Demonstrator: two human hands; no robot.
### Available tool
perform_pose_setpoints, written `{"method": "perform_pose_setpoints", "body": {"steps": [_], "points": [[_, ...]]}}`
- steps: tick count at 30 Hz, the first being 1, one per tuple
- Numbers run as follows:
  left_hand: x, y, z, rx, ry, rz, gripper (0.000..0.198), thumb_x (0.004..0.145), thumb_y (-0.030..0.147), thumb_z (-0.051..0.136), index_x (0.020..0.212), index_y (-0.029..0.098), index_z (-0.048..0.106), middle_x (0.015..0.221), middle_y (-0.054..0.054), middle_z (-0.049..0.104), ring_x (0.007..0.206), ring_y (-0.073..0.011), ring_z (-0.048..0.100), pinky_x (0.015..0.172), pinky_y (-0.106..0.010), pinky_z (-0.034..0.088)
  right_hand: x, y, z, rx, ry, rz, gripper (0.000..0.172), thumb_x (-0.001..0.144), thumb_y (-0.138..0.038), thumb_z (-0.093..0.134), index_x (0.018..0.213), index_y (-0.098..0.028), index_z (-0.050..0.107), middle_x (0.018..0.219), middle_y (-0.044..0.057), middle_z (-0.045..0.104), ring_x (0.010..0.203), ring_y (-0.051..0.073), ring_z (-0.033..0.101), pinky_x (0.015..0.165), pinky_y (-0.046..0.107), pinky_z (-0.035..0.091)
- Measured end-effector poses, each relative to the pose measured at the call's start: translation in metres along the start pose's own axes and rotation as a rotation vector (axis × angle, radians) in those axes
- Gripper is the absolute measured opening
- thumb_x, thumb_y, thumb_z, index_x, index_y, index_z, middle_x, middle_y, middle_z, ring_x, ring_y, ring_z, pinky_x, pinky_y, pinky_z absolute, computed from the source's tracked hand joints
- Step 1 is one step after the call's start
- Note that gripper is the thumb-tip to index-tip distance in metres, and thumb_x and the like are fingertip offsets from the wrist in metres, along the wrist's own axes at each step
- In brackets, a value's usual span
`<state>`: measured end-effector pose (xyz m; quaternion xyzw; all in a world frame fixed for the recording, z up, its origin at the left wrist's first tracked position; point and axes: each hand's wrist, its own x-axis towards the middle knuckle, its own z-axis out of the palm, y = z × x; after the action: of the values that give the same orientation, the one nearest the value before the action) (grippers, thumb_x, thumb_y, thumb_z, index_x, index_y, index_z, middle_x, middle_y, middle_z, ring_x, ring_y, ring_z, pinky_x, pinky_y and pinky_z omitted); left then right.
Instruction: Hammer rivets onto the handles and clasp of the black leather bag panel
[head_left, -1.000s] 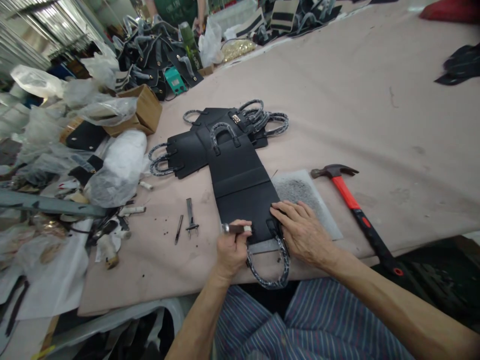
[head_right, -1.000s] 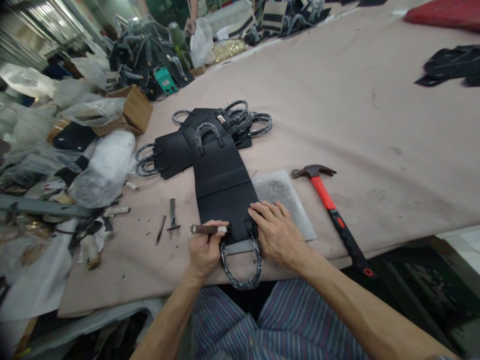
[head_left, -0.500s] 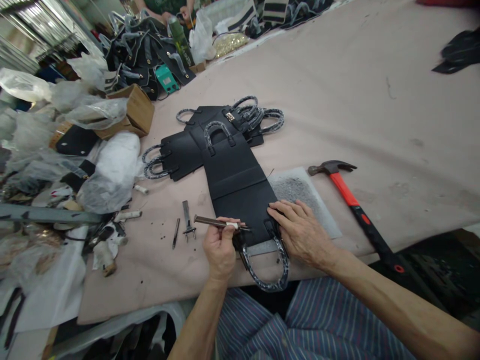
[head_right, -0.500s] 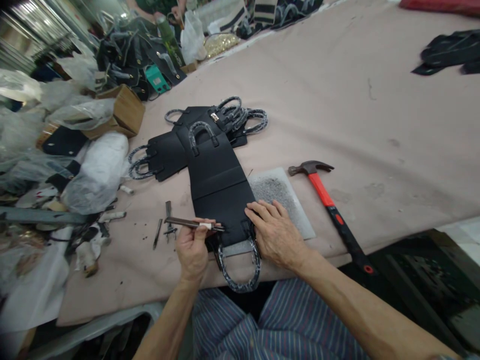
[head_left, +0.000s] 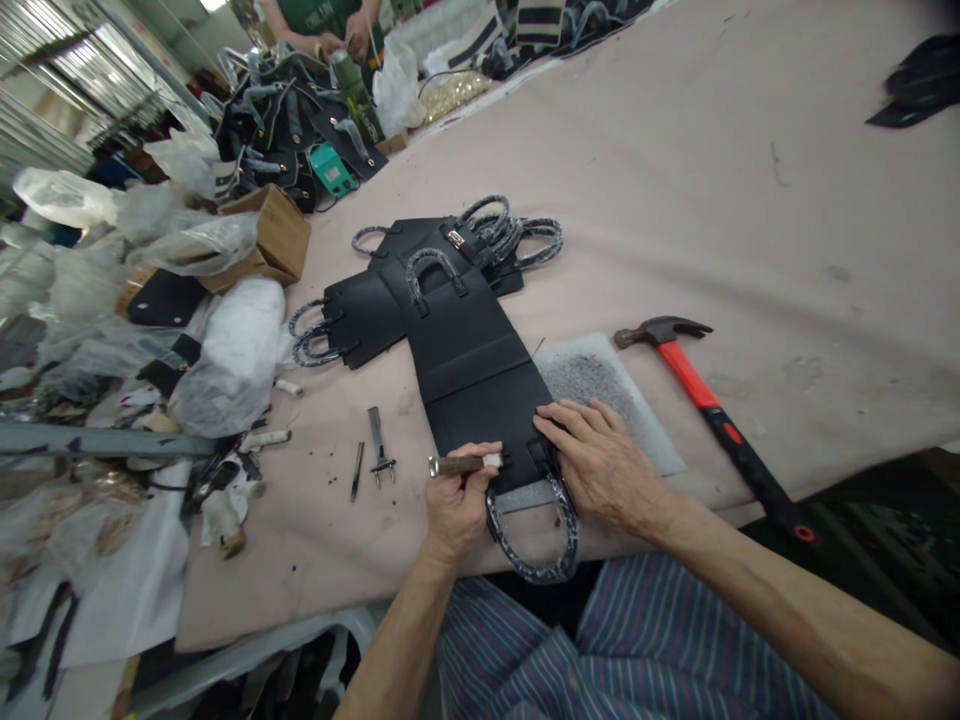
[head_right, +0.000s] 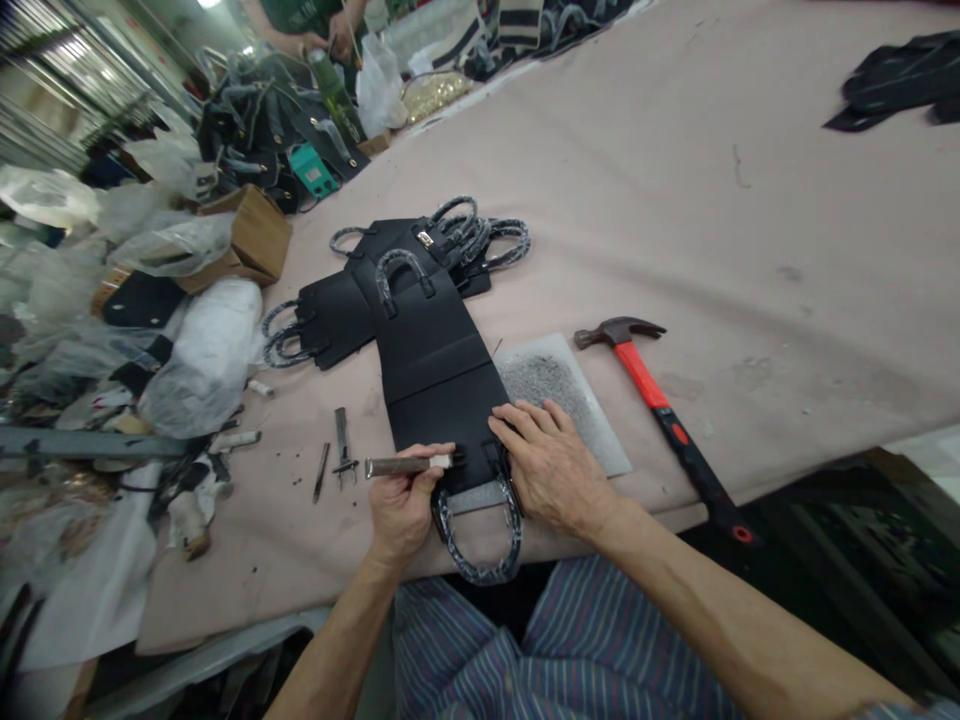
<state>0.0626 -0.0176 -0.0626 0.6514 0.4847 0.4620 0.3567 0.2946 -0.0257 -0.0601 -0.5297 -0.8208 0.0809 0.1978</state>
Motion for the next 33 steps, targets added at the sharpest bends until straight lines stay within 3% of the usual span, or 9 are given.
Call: {"method": "perform_pose_setpoints", "body": {"steps": [10, 19, 29, 33], "points": [[0.002, 0.002, 0.000, 0.089, -0.038, 0.087, 0.011, 0.096, 0.021, 0.065, 0.106, 0.020, 0.070, 0.104, -0.006, 0.080, 0.100, -0.0204, 0.075, 0.095, -0.038, 0.061, -0.001, 0.001, 0.002, 0.001, 0.004, -0.010, 0.049, 0.094, -0.015, 0.047, 0.142, -0.014, 0.055, 0.148, 0.011, 0.054, 0.138, 0.032, 0.044, 0.118, 0.055, 0.027], [-0.004, -0.001, 0.007, 0.168, -0.003, 0.270, 0.017, 0.097, 0.015, 0.060, 0.113, 0.020, 0.064, 0.107, -0.006, 0.078, 0.101, -0.0183, 0.076, 0.092, -0.033, 0.062, -0.001, 0.002, 0.004, -0.010, 0.029, -0.029, 0.051, 0.092, -0.014, 0.049, 0.142, -0.014, 0.055, 0.149, 0.011, 0.054, 0.138, 0.032, 0.044, 0.118, 0.056, 0.026], [0.010, 0.011, 0.009, 0.263, -0.104, 0.204, 0.017, 0.096, 0.013, 0.054, 0.105, 0.019, 0.068, 0.099, -0.005, 0.077, 0.095, -0.0176, 0.073, 0.088, -0.028, 0.059, -0.001, -0.001, 0.004, 0.018, 0.036, -0.021, 0.050, 0.093, -0.012, 0.046, 0.142, -0.014, 0.055, 0.148, 0.012, 0.055, 0.137, 0.032, 0.045, 0.117, 0.057, 0.028], [0.011, 0.014, 0.011, 0.251, -0.140, 0.152, 0.018, 0.093, 0.012, 0.054, 0.103, 0.020, 0.067, 0.096, -0.005, 0.075, 0.085, -0.0166, 0.072, 0.081, -0.027, 0.057, 0.000, 0.004, 0.002, 0.145, 0.091, -0.029, 0.046, 0.095, -0.014, 0.044, 0.138, -0.017, 0.058, 0.144, 0.012, 0.058, 0.134, 0.031, 0.049, 0.115, 0.057, 0.035]]}}
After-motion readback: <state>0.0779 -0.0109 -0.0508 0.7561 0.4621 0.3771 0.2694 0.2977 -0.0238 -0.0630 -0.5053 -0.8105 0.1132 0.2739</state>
